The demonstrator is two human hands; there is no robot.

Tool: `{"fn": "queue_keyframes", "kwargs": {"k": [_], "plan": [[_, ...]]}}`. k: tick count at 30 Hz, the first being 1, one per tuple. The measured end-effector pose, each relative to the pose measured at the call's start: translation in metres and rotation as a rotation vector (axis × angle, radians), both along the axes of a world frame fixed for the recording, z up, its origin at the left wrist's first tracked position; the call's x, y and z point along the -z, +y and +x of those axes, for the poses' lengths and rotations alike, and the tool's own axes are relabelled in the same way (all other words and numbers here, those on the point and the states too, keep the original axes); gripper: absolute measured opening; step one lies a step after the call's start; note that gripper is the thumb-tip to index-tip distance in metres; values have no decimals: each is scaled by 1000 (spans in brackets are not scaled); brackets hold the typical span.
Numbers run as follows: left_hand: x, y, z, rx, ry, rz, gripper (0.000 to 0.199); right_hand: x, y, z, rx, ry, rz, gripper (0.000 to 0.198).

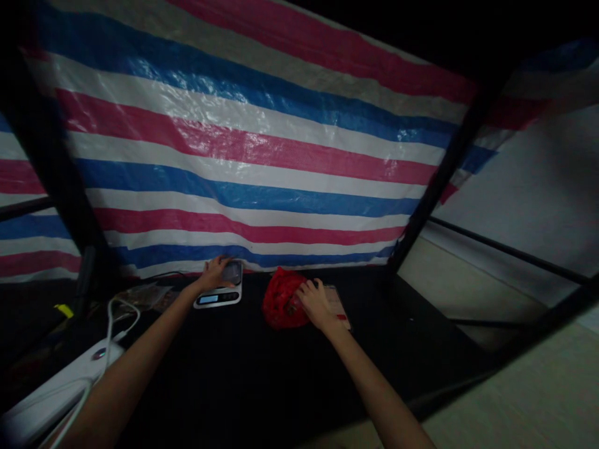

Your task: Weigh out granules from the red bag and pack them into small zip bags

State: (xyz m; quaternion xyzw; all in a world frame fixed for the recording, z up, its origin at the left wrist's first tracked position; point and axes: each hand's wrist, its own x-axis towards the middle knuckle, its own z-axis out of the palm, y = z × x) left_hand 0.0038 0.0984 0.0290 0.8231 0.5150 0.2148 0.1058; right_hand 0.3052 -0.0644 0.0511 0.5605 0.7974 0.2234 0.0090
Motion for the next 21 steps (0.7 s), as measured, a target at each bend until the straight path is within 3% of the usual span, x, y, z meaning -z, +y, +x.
{"fn": "queue_keyframes", "kwargs": {"k": [2,5,7,10,15,21], "plan": [[-4,-23,17,-29,1,183,74,12,2,4,-22,-49,-26,28],[-10,-77,49,-12,-16,403,41,21,8,5,-81,-80,-11,30],[-7,-114,73,132,35,409,36,25,10,5,-127,-83,1,32],[8,-150,104,300,102,375,45,29,10,5,-177,-37,-4,33],[35,-154,128,335,174,317,48,29,4,0,-172,-45,-27,29],[32,-134,127,301,256,340,27,27,0,-5,-138,38,-60,27]]}}
